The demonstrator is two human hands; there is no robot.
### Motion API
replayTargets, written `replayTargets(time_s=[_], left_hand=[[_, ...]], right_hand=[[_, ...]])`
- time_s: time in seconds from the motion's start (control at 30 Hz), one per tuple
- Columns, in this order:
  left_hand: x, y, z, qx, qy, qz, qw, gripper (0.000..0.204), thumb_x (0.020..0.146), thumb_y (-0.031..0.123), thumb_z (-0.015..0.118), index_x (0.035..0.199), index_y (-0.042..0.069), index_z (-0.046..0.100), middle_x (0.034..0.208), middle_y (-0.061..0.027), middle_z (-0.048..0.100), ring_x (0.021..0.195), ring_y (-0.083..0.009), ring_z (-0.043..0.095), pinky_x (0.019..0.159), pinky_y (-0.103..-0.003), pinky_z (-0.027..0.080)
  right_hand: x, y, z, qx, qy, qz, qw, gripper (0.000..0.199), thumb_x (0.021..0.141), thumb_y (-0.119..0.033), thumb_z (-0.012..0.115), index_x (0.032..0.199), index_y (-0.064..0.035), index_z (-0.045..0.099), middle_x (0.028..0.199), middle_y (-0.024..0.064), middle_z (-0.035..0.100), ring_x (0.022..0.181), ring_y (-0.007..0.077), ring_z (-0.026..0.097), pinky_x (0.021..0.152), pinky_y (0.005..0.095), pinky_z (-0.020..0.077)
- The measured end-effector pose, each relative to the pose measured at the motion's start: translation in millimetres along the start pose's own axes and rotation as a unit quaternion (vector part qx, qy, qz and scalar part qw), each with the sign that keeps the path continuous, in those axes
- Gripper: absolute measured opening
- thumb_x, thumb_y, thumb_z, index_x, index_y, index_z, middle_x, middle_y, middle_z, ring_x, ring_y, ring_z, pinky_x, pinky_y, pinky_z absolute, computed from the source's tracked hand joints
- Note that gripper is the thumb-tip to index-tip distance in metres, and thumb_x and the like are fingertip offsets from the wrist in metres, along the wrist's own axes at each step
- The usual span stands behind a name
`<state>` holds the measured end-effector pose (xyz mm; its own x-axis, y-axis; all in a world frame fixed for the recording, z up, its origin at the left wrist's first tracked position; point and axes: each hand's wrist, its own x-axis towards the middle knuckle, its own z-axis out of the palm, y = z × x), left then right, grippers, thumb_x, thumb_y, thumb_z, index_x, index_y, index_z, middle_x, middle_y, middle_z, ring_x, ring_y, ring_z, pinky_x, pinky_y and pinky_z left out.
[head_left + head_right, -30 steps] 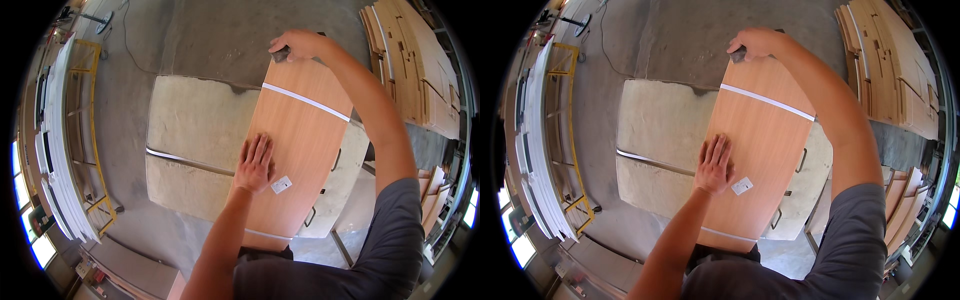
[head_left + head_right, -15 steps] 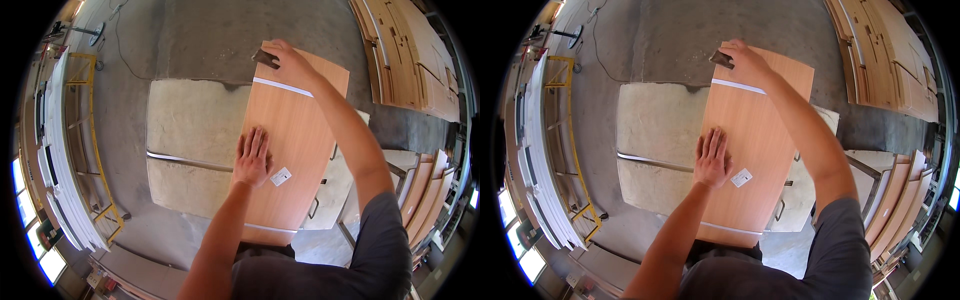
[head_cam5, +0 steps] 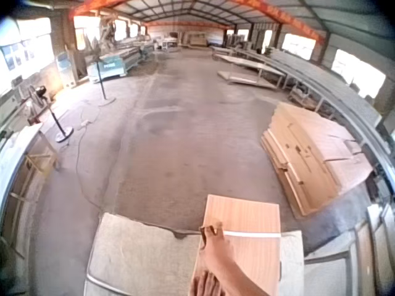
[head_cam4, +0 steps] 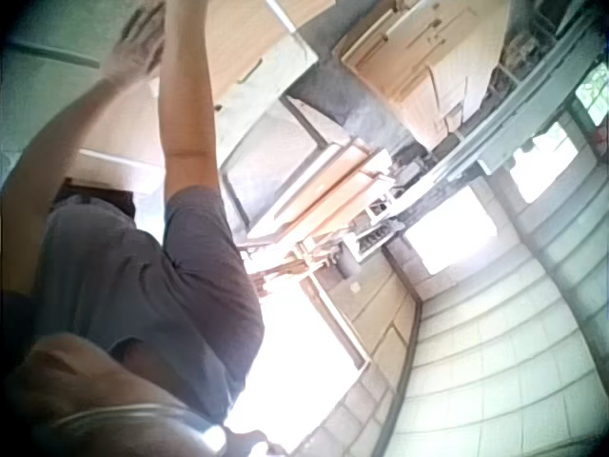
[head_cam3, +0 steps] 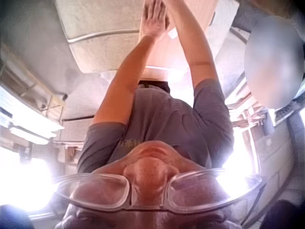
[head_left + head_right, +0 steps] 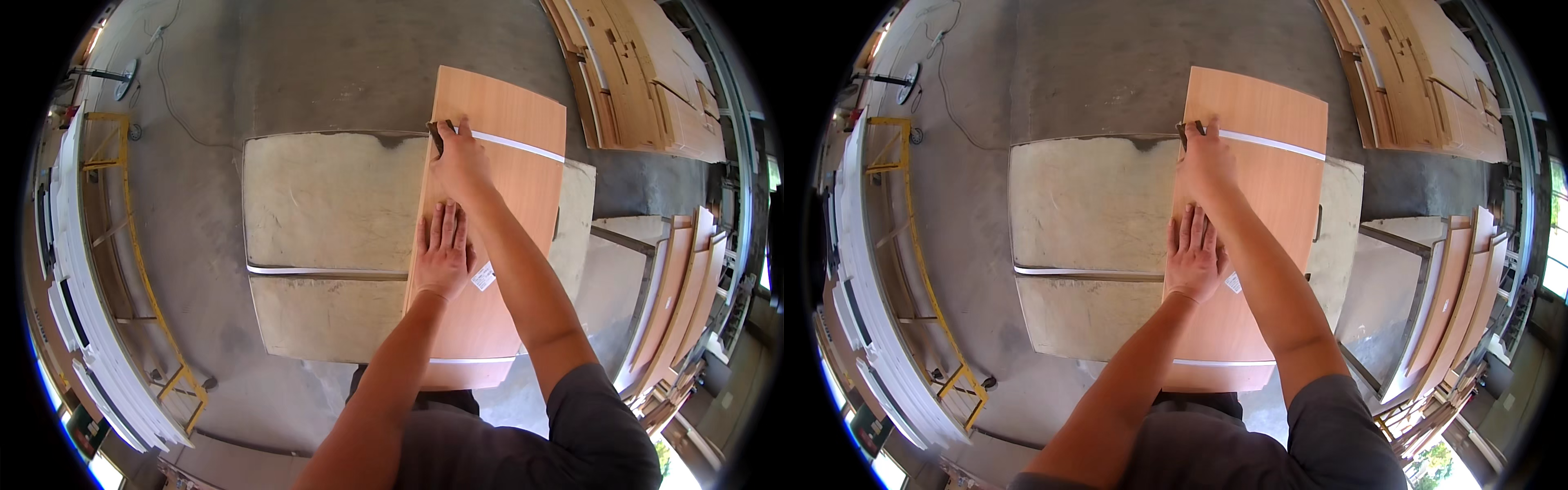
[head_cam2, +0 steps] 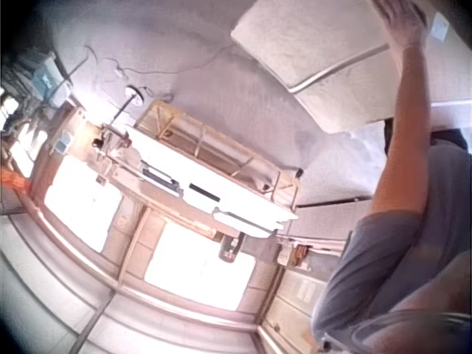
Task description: The person wraps a wooden panel with white plastic straps, securing them with a utility knife. They then use a sanding block to smooth the edges of the panel and the straps. The process is repeated for multiple panels in a workshop setting.
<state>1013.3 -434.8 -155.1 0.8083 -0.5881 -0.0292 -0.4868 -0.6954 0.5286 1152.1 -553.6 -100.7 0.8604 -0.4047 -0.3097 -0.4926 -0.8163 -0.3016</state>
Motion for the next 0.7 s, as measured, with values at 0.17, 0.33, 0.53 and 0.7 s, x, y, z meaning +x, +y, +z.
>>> replayTargets(time_s=[0.17,0.33,0.53,0.7], left_hand=[[1,-1,2,-0.034,0.016,0.007,0.999,0.057,0.090,0.029,0.060,0.141,0.005,0.049,0.161,-0.0142,0.031,0.151,-0.0348,0.026,0.122,-0.060,0.017],[-1,-1,1,-0.045,0.023,0.003,0.999,0.061,0.089,0.026,0.058,0.145,0.006,0.047,0.161,-0.0107,0.033,0.151,-0.0331,0.026,0.122,-0.058,0.019],[0,-2,5,-0.037,0.028,-0.003,0.999,0.065,0.088,0.026,0.056,0.149,0.006,0.045,0.162,-0.0082,0.033,0.151,-0.0310,0.027,0.122,-0.056,0.019],[2,3,2,-0.052,0.018,-0.002,0.998,0.064,0.088,0.024,0.057,0.148,0.006,0.045,0.162,-0.0083,0.032,0.152,-0.0307,0.027,0.123,-0.055,0.020]], right_hand=[[6,-1,9,0.002,0.054,0.001,0.999,0.058,0.078,-0.008,0.069,0.136,-0.0071,0.059,0.148,0.0305,0.044,0.113,0.0436,0.064,0.095,0.0465,0.0565],[30,-5,3,-0.003,0.058,0.006,0.998,0.056,0.079,-0.009,0.070,0.134,-0.0048,0.061,0.138,0.0273,0.055,0.109,0.0420,0.066,0.094,0.0456,0.0564],[99,-4,-19,0.002,0.038,-0.003,0.999,0.049,0.080,-0.015,0.072,0.127,-0.0077,0.063,0.121,0.0238,0.064,0.105,0.0382,0.068,0.089,0.0456,0.0563],[124,17,-53,0.067,0.247,-0.029,0.966,0.056,0.079,-0.024,0.072,0.129,-0.0029,0.060,0.092,0.0227,0.072,0.091,0.0316,0.071,0.079,0.0401,0.0556]])
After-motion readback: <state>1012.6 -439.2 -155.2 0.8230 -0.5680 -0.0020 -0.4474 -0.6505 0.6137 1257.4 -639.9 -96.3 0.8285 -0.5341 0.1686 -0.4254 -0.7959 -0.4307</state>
